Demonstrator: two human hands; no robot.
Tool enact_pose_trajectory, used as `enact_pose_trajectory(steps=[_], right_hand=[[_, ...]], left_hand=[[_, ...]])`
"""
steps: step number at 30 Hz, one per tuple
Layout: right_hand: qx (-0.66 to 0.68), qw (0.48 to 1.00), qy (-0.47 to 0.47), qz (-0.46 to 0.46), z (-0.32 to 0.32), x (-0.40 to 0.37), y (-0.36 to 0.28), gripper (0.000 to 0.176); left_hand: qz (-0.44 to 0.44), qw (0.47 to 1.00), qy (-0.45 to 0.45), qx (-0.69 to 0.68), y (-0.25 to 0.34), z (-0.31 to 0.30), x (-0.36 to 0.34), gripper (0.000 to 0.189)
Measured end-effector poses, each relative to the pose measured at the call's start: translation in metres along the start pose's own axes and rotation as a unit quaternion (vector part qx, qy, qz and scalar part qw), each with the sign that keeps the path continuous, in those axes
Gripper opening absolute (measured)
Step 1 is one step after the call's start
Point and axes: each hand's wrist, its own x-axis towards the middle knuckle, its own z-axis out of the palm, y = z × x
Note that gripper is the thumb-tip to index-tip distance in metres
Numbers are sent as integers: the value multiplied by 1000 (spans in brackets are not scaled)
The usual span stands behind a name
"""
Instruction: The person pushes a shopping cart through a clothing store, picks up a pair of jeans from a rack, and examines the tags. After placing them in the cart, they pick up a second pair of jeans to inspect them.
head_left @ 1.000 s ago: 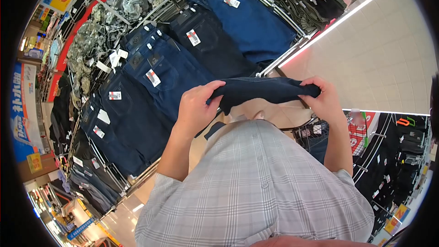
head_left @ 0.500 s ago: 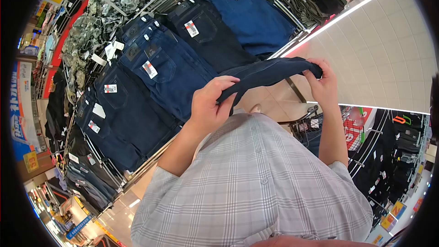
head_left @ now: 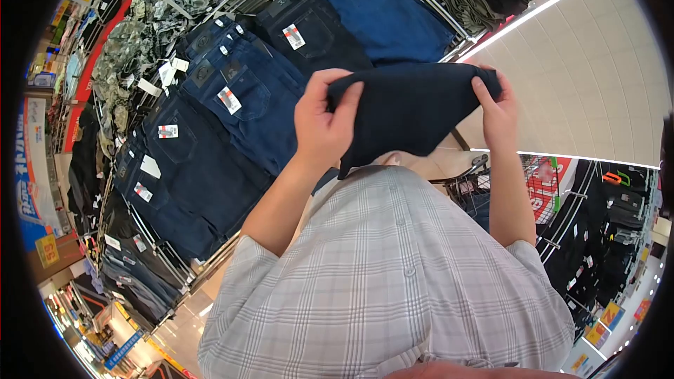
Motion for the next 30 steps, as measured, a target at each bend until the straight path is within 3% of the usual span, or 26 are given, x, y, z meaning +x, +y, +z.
enact_pose_trajectory(steps=[1, 2, 3, 4, 5, 6, 9, 10, 12, 13, 15, 16, 19, 20, 22, 23, 24, 25, 26, 28, 29, 30], right_hand=[[50, 996, 72, -24, 6, -2, 11, 42], [49, 996, 71, -23, 3, -9, 27, 42], [135, 980, 70, 127, -5, -22, 45, 52], [216, 935, 66, 272, -4, -32, 40, 63], [305, 871, -38, 383, -5, -44, 31, 66], [384, 775, -136, 484, 7, -55, 7, 70], [475, 765, -110, 420, 29, -57, -14, 70], [481, 774, -138, 388, 28, -49, -19, 58], [410, 814, -97, 401, 21, -35, -3, 40], [409, 815, -90, 401, 18, -33, 4, 40], [431, 784, -186, 407, 16, -31, 16, 27], [429, 784, -184, 408, 13, -33, 22, 27], [404, 802, -129, 421, 1, -37, 40, 35], [405, 801, -129, 421, -5, -39, 42, 35], [438, 812, -126, 364, -9, -43, 40, 47], [441, 809, -140, 361, -14, -43, 43, 51], [445, 807, -142, 361, -15, -44, 44, 51], [431, 821, -148, 344, -16, -46, 42, 51], [415, 835, -156, 326, -15, -47, 38, 52], [399, 849, -159, 307, -10, -51, 24, 57], [397, 855, -165, 291, -10, -54, 18, 61], [394, 860, -172, 276, -9, -56, 11, 64]], left_hand=[[82, 993, -23, 84, 10, 8, 3, 19], [162, 972, -46, 166, 15, 13, 7, 23], [290, 931, -87, 203, 6, 15, 17, 39], [324, 907, -119, 240, 13, 22, 20, 32], [349, 890, -141, 259, 19, 29, 20, 33], [371, 871, -166, 277, 22, 37, 16, 34], [441, 790, -249, 346, 9, 67, -6, 27], [436, 788, -291, 324, 10, 75, -16, 22], [464, 747, -301, 369, -10, 85, -37, 20], [464, 749, -304, 363, -11, 84, -37, 20], [384, 781, -374, 320, -16, 72, -30, 24], [383, 783, -374, 317, -17, 66, -31, 24], [256, 879, -368, 159, -31, 38, -36, 39], [256, 879, -370, 160, -42, 25, -38, 39], [108, 961, -191, 169, -66, 2, -44, 40], [106, 960, -192, 173, -87, -8, -50, 40], [-100, 974, -179, 91, -114, -16, -54, 52], [-302, 941, -155, 3, -131, -23, -57, 65], [-300, 942, -153, 5, -138, -27, -57, 65], [-572, 769, -233, -164, -143, -32, -55, 101], [-569, 752, -277, -184, -147, -29, -57, 123], [-568, 754, -275, -184, -143, -27, -55, 123]])
